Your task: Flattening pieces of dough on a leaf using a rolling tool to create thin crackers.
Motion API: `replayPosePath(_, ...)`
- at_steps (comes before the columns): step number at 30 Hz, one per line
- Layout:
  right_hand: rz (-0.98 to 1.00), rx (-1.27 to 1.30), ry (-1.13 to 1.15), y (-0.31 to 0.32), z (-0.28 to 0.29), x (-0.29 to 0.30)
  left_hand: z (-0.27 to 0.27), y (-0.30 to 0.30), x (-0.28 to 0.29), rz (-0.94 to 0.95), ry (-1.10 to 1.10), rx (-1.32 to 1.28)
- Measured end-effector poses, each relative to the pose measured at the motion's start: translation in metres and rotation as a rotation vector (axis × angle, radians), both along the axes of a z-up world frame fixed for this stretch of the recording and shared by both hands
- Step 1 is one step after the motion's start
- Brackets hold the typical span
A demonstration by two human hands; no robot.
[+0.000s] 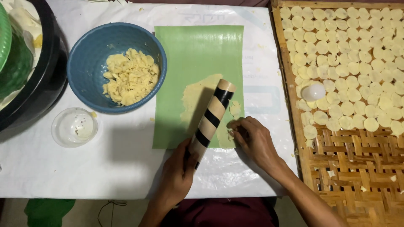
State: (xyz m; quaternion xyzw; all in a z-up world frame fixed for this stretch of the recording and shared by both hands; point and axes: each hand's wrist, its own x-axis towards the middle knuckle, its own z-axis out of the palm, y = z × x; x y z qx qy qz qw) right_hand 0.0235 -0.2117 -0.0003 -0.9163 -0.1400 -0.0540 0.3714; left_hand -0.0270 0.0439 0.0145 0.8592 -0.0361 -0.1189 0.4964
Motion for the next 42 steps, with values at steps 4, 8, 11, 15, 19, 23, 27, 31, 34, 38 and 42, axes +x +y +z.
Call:
replayPosePath(4,0.082,-0.045,-0.038,-0.007,0.005,-0.01,-0.01,0.003,0.007,-0.032,-0.306,0.105)
replayPosePath(8,0.077,-0.047,-0.029,-0.03,0.003,-0.027,-0.007,0.003,0.018,-0.152,-0.74,0.494)
replayPosePath(11,-0.113,-0.053,-0.307,-0.039,-0.002,-0.042,-0.005,-0.001,0.017,-0.211,-0.834,0.707)
replayPosePath(15,-0.041,-0.19,-0.405,-0.035,-0.002,-0.044,-0.013,-0.01,0.016,-0.296,-0.852,0.761)
replayPosePath(19,0.084,-0.325,-0.2,-0.018,0.0,-0.034,-0.016,-0.012,0.019,-0.314,-0.805,0.756)
replayPosePath(23,0.092,-0.524,-0.261,-0.015,-0.008,-0.017,-0.005,-0.014,0.028,-0.25,-0.81,0.73)
replayPosePath(27,0.112,-0.515,-0.19,-0.009,0.006,0.02,-0.02,-0.02,0.063,-0.205,-0.705,0.822)
replayPosePath(31,0.111,-0.505,-0.184,-0.008,0.004,0.022,-0.019,-0.022,0.062,-0.141,-0.771,0.748)
replayPosePath(34,0.109,-0.581,-0.194,-0.014,-0.011,-0.008,-0.019,-0.023,0.035,-0.189,-0.744,0.846)
replayPosePath(38,0.084,-0.593,-0.171,-0.015,-0.012,-0.012,-0.026,-0.025,0.032,-0.179,-0.74,0.824)
replayPosePath(42,0.033,-0.569,-0.204,-0.007,-0.01,0.037,-0.027,-0.027,0.074,-0.095,-0.753,0.744)
